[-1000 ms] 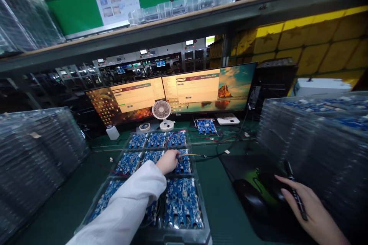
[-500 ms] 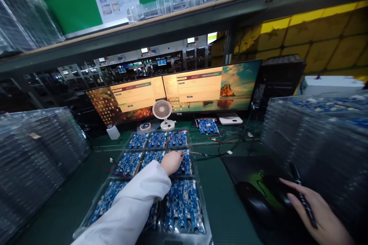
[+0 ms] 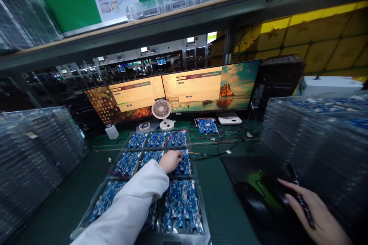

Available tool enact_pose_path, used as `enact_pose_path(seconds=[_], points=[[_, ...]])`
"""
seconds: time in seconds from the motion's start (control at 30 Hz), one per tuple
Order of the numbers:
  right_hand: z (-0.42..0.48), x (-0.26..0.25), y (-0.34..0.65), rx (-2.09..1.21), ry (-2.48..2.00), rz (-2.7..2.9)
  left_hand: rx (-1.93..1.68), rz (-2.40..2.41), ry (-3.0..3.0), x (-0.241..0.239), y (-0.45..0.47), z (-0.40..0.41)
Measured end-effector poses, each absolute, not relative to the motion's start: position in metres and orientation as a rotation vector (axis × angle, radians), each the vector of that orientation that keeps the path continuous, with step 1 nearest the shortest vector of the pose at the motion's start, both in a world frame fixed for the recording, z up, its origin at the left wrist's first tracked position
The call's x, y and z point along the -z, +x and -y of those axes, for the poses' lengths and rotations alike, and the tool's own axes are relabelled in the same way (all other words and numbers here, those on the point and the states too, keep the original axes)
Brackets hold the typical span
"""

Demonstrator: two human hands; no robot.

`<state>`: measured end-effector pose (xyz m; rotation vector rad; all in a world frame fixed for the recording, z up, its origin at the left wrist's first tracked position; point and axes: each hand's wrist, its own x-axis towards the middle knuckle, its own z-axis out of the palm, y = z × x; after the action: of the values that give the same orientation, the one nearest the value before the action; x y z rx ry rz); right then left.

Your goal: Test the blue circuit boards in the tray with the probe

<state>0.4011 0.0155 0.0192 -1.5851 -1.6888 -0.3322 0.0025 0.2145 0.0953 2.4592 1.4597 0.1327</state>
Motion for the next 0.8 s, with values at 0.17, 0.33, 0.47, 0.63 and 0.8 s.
enact_pose_path(seconds=[0.17, 0.33, 0.47, 0.63, 0.8], points=[[-0.016, -0.025, 0.398, 0.38, -1.56, 1.699, -0.155, -1.464, 2.427, -0.087, 0.003, -0.219], [-0.016, -0.027, 0.398, 0.392, -1.559, 1.691, -0.16, -1.449, 2.401, -0.083, 0.005, -0.221], [-0.017, -0.022, 0.402, 0.367, -1.556, 1.672, -0.172, -1.447, 2.392, -0.082, 0.006, -0.219], [-0.023, -0.007, 0.409, 0.278, -1.594, 1.59, -0.197, -1.481, 2.385, -0.084, 0.009, -0.212], [-0.026, 0.003, 0.413, 0.205, -1.623, 1.479, -0.24, -1.529, 2.34, -0.086, 0.008, -0.204]])
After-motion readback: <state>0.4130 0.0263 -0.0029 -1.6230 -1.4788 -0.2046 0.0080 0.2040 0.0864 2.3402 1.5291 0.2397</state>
